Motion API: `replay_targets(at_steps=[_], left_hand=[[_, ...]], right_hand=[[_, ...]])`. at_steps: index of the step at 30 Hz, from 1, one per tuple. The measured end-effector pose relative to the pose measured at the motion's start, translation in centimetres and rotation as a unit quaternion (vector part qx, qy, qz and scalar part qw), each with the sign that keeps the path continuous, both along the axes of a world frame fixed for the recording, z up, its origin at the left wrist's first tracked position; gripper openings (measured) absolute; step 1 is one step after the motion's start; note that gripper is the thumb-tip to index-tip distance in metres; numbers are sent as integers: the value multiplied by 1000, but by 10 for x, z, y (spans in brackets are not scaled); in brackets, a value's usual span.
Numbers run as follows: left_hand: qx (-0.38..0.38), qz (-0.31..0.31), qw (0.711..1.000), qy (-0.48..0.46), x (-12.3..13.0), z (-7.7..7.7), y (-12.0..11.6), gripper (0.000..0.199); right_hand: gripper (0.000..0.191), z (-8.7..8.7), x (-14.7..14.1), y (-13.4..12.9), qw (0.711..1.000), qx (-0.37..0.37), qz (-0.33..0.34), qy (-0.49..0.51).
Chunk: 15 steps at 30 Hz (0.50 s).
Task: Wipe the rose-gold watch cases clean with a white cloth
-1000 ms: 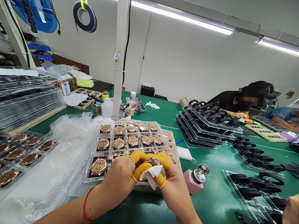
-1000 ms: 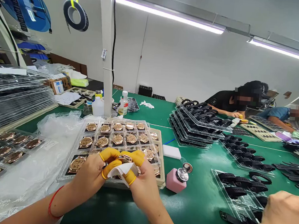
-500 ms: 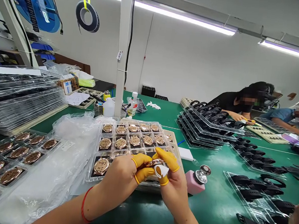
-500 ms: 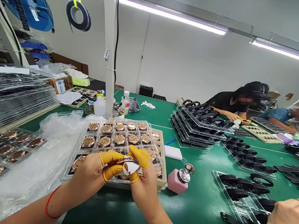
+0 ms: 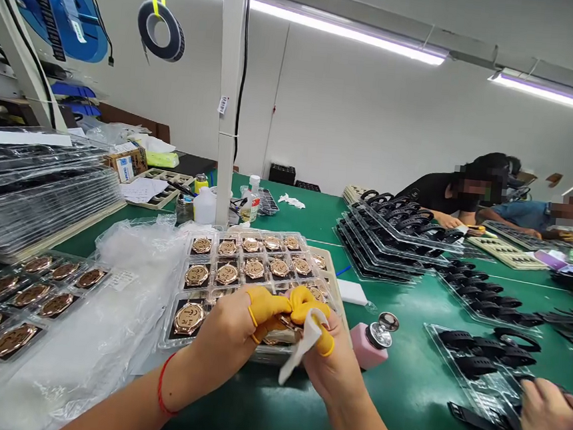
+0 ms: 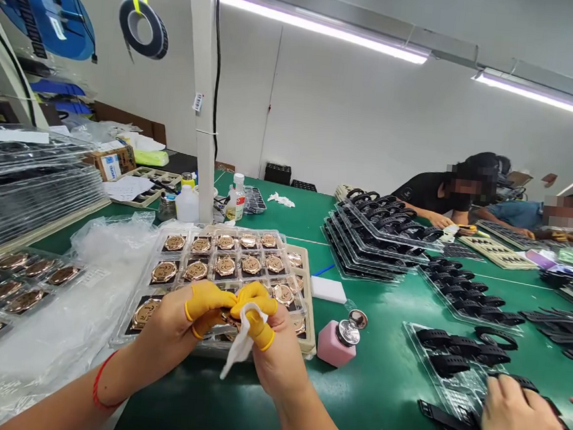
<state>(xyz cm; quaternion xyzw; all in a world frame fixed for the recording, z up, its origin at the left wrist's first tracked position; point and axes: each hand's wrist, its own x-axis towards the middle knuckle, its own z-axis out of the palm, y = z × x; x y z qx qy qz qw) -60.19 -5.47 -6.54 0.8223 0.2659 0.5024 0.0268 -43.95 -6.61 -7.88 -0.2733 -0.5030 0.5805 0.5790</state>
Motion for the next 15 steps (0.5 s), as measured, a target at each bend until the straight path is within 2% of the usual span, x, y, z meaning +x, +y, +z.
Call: replay_targets(at_steps=[3,7,10,13,15], left_hand=[[25,-15,998,60,-3,0,1,21],[40,-24,993,107,-7,4,3,17],[17,-87,992,89,-9,7,5,17],[-25,-158,987,33,-10,7,5,17],[-60,-192,979,-6,-10,6,5,19]], right_hand=[[22,7,4,-3,999,-19,23,-12],[27,13,12,-6,991,61,-17,-119],[23,16,19,-6,981,98,2,-169],[16,17,26,-8,975,128,47,-173],[18,18,28,-9,973,150,67,-164]])
